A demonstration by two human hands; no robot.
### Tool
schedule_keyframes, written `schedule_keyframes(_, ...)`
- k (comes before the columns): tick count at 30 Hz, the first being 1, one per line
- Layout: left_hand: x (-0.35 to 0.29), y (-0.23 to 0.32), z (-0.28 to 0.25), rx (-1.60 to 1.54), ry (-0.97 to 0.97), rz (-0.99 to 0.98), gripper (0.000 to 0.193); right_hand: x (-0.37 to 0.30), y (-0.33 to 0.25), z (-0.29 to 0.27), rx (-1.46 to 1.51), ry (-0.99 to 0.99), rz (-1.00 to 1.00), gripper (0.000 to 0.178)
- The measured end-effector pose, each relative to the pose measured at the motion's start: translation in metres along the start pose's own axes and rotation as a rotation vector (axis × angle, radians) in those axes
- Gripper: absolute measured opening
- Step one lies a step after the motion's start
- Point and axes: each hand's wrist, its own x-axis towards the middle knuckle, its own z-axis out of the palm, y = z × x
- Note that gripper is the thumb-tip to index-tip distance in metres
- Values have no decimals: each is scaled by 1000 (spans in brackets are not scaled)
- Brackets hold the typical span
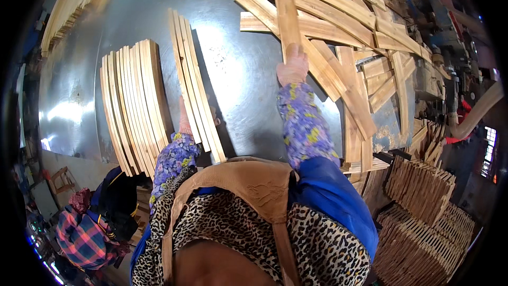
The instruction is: The person sorts thin wooden planks on a metal table in a workshop. They pick up individual planks from a scattered pile, inspect them, and place them into a neat stack. The process is repetitive, involving continuous handling and stacking of the wood pieces.
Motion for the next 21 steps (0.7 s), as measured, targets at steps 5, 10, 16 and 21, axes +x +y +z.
schedule_keyframes(5, 11, 6, -11, -20, -202, -48, 93, -62, 4, -14, 1223, -499, 17, 67)
schedule_keyframes(10, 23, -26, 1, -164, -25, 31, 86, -147, -24, 39, 938, -776, -330, 54)
schedule_keyframes(16, 30, -27, -41, -221, -181, -11, 80, 23, 53, -4, -616, 44, -296, 80)
schedule_keyframes(21, 42, -18, -33, -216, -85, -78, 94, 55, 51, -44, -82, -262, -346, 60)
